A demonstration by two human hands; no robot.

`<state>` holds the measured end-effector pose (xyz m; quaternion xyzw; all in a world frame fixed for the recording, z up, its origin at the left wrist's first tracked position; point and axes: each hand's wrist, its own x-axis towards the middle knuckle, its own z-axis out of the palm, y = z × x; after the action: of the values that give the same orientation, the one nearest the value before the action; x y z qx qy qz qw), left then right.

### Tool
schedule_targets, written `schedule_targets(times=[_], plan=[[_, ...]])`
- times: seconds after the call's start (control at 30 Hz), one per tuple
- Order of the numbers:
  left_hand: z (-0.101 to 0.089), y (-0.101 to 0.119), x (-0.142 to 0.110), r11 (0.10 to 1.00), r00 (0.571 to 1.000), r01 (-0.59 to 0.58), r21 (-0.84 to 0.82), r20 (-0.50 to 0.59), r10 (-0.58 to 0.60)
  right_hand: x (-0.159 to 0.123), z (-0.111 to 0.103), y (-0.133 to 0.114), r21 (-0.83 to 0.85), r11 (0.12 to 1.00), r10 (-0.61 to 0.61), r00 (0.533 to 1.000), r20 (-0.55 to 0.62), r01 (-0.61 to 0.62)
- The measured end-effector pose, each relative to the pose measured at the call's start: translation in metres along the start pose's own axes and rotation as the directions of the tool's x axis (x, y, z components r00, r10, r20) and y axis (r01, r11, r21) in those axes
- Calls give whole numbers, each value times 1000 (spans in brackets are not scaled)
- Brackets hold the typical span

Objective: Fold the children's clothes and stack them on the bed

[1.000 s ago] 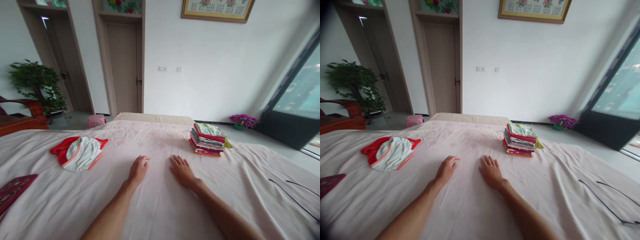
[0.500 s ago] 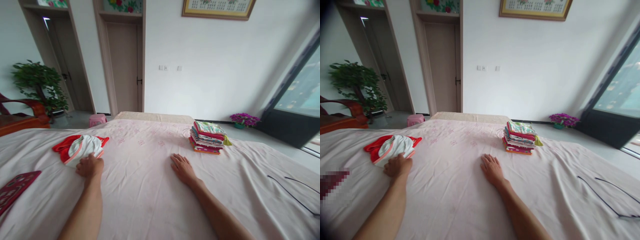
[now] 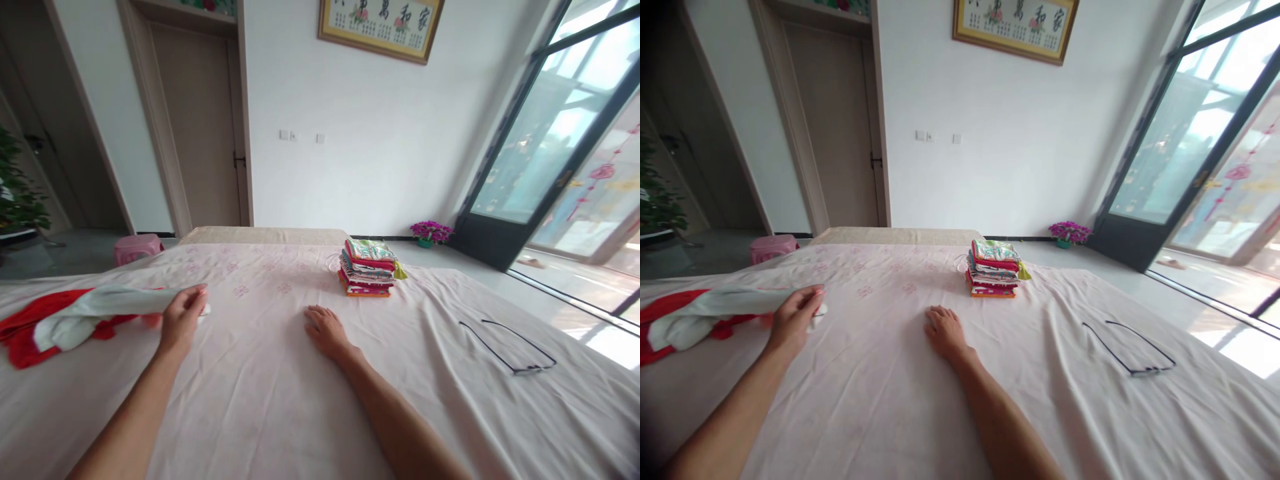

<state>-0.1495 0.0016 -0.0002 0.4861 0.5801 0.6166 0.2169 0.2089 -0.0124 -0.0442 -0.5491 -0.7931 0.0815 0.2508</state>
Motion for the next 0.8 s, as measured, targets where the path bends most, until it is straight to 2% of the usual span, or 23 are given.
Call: schedule_targets(times=[0.03,0.07,0.1,0.13,0.17,0.2,0.23,0.33,0.4,0.5,0.57,0.63,0.8], plan=[[15,16,-10,996,985,11,-84,175,4,1,1,3,41,999,14,1000,-25,-13],[27,31,-21,989,955,18,-150,297,28,2,3,7,90,996,33,998,-54,-28],[37,44,-31,983,907,21,-181,418,57,3,4,10,144,989,56,995,-86,-44],[45,53,-39,985,867,9,-174,491,79,4,5,13,198,978,81,990,-116,-57],[49,57,-44,987,849,-21,-161,518,103,4,5,15,250,966,103,985,-141,-65],[51,57,-46,990,849,-54,-133,516,116,4,5,17,293,954,121,980,-158,-70],[51,52,-45,992,868,-91,-88,481,122,3,5,18,322,944,134,977,-168,-74],[35,18,-28,965,948,-160,210,306,91,2,2,15,331,942,119,981,-153,-63],[17,-8,-14,844,975,-157,513,218,48,1,-1,10,300,954,60,991,-121,-21],[-10,-36,-1,606,995,-93,790,92,33,1,-6,3,242,969,-39,996,-83,58],[-20,-45,1,495,999,-52,867,51,16,0,-8,-1,201,975,-84,994,-75,98],[-24,-51,1,439,998,-56,897,62,3,-1,-10,-5,166,977,-121,990,-65,131],[-19,-57,3,429,995,-77,900,100,-31,-4,-14,-12,81,971,-224,975,-13,224]])
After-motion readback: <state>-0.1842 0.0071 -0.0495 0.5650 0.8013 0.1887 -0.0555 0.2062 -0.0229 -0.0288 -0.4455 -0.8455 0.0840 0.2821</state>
